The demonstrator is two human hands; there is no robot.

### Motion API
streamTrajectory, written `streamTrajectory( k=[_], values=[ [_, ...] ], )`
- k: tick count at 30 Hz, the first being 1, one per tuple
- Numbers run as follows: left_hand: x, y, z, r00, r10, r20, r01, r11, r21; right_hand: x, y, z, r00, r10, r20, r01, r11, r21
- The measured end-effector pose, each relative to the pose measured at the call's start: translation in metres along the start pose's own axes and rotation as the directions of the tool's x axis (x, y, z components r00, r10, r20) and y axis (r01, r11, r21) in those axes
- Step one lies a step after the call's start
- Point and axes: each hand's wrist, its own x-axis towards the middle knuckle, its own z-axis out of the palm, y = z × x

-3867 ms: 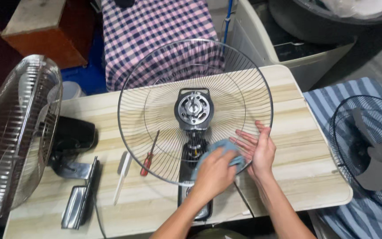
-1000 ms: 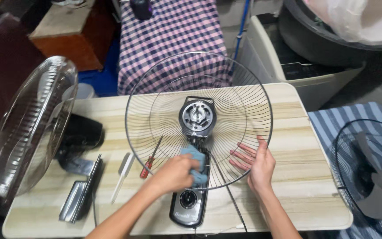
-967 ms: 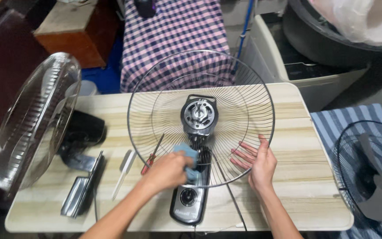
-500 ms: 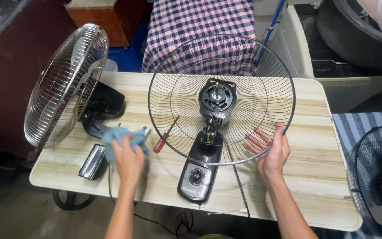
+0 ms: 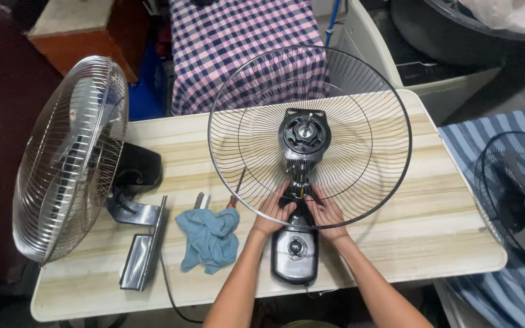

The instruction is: The person reassembles an electric fan on a table. They attach the motor housing to the base, secure it with a screw, install the front grille, wipe the grille and fan blade with a cloth, and place the blade onto the motor shaft.

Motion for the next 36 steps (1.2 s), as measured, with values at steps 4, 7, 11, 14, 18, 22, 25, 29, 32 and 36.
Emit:
streamTrajectory(
  k=[4, 7, 11, 14, 18, 22, 25, 29, 32, 36],
  values=[
    [-0.017, 0.006, 0.016, 0.997, -0.072, 0.012, 0.071, 0.997, 0.033, -0.002, -0.007, -0.002, 0.794, 0.487, 0.365, -0.574, 0.798, 0.183],
    [-0.021, 0.024, 0.009, 0.998, -0.020, -0.051, 0.023, 0.998, 0.052, -0.003, -0.009, -0.011, 0.893, 0.361, 0.268, -0.401, 0.910, 0.108],
    [-0.014, 0.055, -0.019, 0.984, 0.144, -0.104, -0.106, 0.947, 0.305, -0.020, -0.009, -0.013, 0.964, 0.104, 0.245, -0.061, 0.982, -0.176],
    [-0.004, 0.090, -0.039, 0.936, 0.286, -0.206, -0.148, 0.850, 0.505, -0.029, 0.000, -0.014, 0.980, -0.073, -0.186, 0.046, 0.988, -0.146],
    [0.006, 0.156, -0.039, 0.787, -0.472, 0.396, 0.362, 0.875, 0.323, -0.047, 0.031, -0.059, 0.759, 0.640, 0.120, -0.630, 0.676, 0.383],
    [0.024, 0.210, -0.012, 0.842, -0.318, 0.436, 0.328, 0.943, 0.056, -0.060, 0.071, -0.129, 0.112, 0.971, 0.213, -0.779, -0.047, 0.625],
    [0.049, 0.238, 0.025, 0.864, -0.224, 0.451, 0.283, 0.957, -0.067, -0.075, 0.112, -0.188, 0.053, 0.995, 0.084, -0.813, -0.006, 0.582],
    [0.090, 0.266, 0.087, 0.854, -0.238, 0.463, 0.330, 0.935, -0.129, -0.114, 0.161, -0.249, -0.008, 0.993, -0.119, -0.889, 0.048, 0.456],
    [0.107, 0.283, 0.125, 0.867, -0.217, 0.449, 0.329, 0.925, -0.188, -0.150, 0.200, -0.276, -0.034, 0.949, -0.312, -0.954, 0.062, 0.294],
    [0.116, 0.294, 0.154, 0.830, -0.288, 0.478, 0.421, 0.886, -0.197, -0.200, 0.252, -0.290, -0.329, 0.903, -0.276, -0.887, -0.195, 0.418]
  ],
)
